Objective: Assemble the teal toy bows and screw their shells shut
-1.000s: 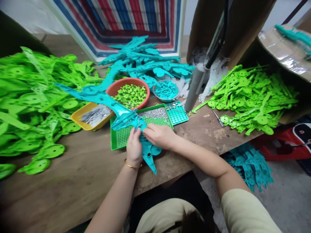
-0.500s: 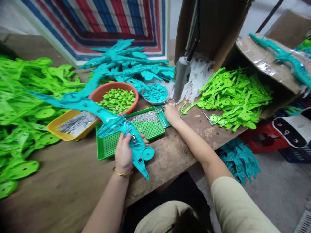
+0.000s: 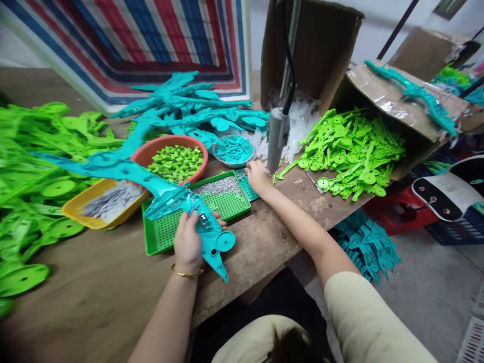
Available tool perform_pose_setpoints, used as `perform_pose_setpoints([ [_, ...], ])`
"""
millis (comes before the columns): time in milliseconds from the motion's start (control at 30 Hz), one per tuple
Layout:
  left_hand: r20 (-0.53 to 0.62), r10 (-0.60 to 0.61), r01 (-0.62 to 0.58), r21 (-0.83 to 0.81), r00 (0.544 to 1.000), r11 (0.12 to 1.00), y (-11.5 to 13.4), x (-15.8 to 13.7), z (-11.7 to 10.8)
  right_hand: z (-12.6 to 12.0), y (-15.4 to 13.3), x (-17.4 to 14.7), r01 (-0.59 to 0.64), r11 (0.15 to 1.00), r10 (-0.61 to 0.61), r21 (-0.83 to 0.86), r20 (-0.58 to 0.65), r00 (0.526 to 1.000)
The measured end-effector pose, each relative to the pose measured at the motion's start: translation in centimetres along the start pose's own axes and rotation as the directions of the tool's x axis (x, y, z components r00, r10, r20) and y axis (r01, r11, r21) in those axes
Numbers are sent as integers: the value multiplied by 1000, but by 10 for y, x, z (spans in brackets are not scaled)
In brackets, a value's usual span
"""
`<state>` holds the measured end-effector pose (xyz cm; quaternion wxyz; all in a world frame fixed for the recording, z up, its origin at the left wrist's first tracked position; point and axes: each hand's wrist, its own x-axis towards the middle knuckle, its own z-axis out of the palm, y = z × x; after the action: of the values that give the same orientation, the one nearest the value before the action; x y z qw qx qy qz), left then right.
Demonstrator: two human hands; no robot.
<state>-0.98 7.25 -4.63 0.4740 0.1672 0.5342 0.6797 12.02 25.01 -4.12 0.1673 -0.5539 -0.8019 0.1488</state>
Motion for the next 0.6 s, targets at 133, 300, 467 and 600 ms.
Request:
perform_pose_setpoints([
  [133, 6, -2, 2, 11, 1000, 1000, -3, 0, 0, -9, -21, -48, 228, 929, -194, 291, -142, 971],
  [300, -162, 105, -80, 153, 981, 985, -6, 4, -1, 6, -45, -105, 571, 686, -492, 450, -291, 820],
  [467, -188, 141, -107, 181, 972, 978, -3, -9, -2, 17, -57, -113, 652, 668, -581, 360, -295, 758],
  [600, -199, 171, -132, 194, 965, 972, 3, -25, -8, 14, -63, -115, 702, 625, -660, 342, -248, 709],
])
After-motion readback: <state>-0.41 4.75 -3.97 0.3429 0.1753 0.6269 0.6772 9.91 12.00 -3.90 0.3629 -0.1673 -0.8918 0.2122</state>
